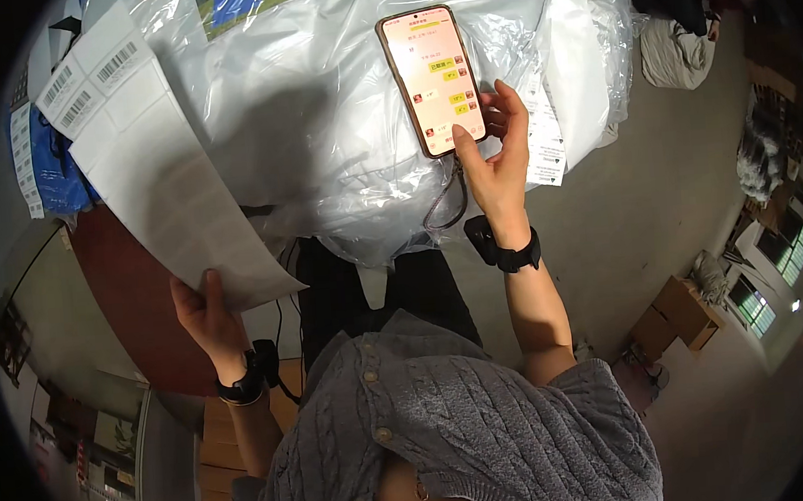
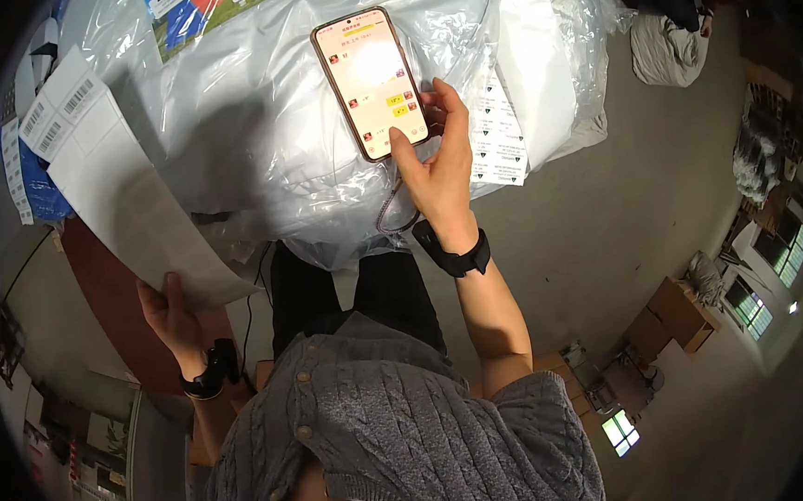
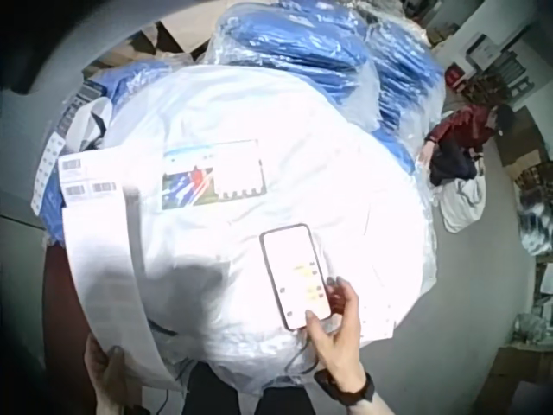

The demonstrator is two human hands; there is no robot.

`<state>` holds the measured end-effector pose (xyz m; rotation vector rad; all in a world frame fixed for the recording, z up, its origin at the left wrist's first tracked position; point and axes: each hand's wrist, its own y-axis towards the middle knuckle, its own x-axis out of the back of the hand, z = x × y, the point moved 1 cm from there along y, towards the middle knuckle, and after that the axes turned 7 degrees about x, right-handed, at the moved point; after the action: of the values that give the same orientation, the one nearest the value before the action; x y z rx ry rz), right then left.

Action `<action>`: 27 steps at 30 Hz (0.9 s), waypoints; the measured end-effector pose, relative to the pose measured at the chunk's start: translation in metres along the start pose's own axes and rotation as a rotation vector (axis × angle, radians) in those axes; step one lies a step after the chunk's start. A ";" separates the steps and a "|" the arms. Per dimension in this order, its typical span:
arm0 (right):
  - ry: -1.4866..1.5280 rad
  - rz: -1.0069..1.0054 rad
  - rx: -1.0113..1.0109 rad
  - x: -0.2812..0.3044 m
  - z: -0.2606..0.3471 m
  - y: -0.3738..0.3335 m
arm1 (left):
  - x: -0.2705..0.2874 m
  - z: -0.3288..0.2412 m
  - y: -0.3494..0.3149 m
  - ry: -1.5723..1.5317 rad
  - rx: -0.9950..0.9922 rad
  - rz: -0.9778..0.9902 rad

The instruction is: Placing large circular packaged items into cardboard boxes and applying labels.

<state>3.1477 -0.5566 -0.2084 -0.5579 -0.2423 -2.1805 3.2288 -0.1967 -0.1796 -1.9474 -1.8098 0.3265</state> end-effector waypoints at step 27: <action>-0.310 0.115 0.097 -0.002 0.018 0.005 | -0.021 -0.053 -0.015 0.059 -0.106 0.070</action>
<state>3.1577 -0.5518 -0.1939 -0.8336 -0.4682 -1.9545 3.2383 -0.2260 -0.1288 -2.0737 -1.7571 0.1961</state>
